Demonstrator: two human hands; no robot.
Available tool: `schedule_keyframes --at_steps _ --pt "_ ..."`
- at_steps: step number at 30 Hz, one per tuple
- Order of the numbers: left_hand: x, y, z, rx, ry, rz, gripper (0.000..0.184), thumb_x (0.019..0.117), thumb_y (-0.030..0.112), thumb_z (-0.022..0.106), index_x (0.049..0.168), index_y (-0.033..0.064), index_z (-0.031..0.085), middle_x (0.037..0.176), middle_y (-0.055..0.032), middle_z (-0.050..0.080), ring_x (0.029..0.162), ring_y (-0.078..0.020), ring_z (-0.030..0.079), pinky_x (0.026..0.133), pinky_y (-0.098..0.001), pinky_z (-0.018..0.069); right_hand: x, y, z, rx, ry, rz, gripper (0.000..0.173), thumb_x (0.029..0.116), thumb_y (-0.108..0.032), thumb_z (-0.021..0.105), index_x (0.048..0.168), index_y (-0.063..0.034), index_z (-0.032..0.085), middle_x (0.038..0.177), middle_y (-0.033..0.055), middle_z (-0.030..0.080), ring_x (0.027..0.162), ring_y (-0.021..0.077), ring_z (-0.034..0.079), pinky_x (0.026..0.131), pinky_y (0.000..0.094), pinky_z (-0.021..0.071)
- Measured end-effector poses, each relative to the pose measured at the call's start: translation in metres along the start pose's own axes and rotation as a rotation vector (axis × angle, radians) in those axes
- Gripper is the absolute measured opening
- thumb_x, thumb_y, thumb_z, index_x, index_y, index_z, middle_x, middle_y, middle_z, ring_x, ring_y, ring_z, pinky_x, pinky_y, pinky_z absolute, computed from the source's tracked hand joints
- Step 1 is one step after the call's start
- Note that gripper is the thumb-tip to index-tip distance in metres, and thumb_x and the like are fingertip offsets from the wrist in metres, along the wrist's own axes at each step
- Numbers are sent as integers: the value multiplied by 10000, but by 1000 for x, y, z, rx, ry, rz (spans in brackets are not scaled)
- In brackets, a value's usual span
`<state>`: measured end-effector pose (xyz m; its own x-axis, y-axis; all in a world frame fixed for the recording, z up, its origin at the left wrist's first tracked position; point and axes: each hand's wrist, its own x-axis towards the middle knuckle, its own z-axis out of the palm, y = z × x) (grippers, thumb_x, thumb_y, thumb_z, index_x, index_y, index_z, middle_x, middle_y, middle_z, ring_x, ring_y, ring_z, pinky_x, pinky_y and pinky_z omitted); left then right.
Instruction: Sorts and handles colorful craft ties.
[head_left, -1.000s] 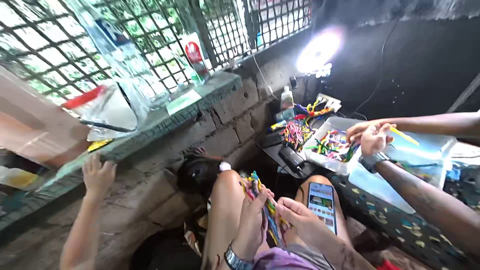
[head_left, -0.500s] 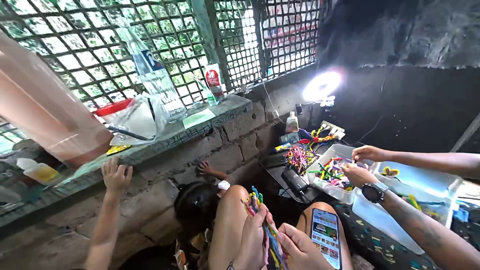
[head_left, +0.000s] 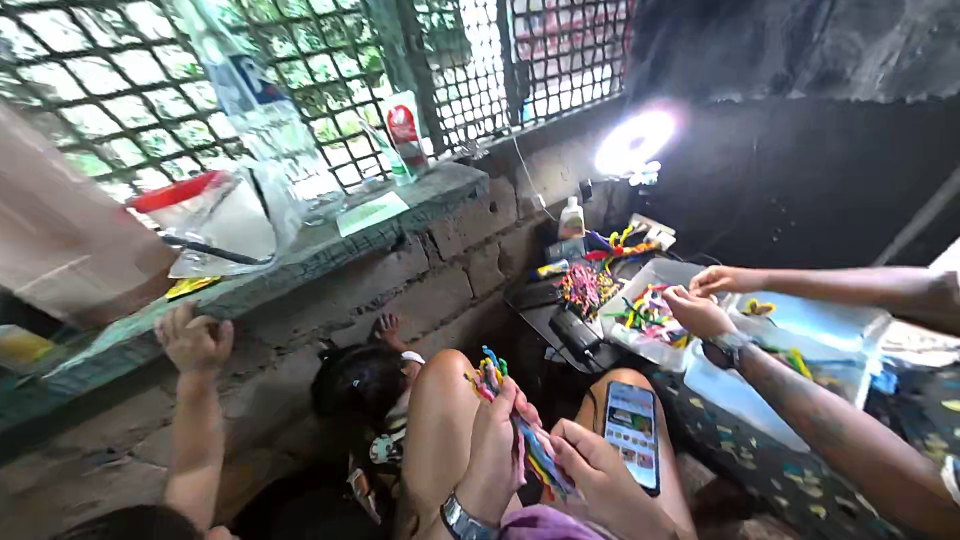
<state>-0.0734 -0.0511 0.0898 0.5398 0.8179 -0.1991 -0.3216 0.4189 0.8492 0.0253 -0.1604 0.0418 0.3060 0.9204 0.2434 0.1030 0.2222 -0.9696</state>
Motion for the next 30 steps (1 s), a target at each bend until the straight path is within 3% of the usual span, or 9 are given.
schedule_keyframes --at_steps 5,13,20,25,30 --pt "-1 8 -4 -34 11 3 354 1134 212 272 910 82 513 638 3 555 546 -99 614 557 -247 576 3 -4 3 132 -49 17 229 1063 -191 468 933 -76 617 719 -76 576 633 -31 542 600 160 473" --pt "8 10 -1 -95 -15 -36 377 1137 250 256 903 98 510 628 20 532 534 -90 596 552 -246 574 7 -3 -5 484 -133 160 213 1029 -147 443 895 -158 609 788 -95 614 707 -5 578 654 183 492" --pt "24 8 10 -77 -95 7 372 1132 221 263 893 99 521 634 28 544 565 -79 598 589 -235 565 14 -3 -15 203 -16 43 212 1034 -167 497 887 -89 627 703 -88 574 627 -25 555 602 169 487" --pt "38 1 20 -64 -64 -30 340 1131 204 281 899 90 500 613 29 504 506 -77 542 529 -219 528 15 3 -16 37 70 13 253 1044 -191 484 875 -61 621 691 -54 563 618 -30 535 577 157 456" --pt "62 -2 21 -56 -147 -108 320 1130 211 266 922 116 489 627 51 472 499 -55 492 513 -198 487 22 8 -18 278 62 190 224 1021 -164 465 849 -132 606 710 -108 573 636 -30 548 607 171 482"
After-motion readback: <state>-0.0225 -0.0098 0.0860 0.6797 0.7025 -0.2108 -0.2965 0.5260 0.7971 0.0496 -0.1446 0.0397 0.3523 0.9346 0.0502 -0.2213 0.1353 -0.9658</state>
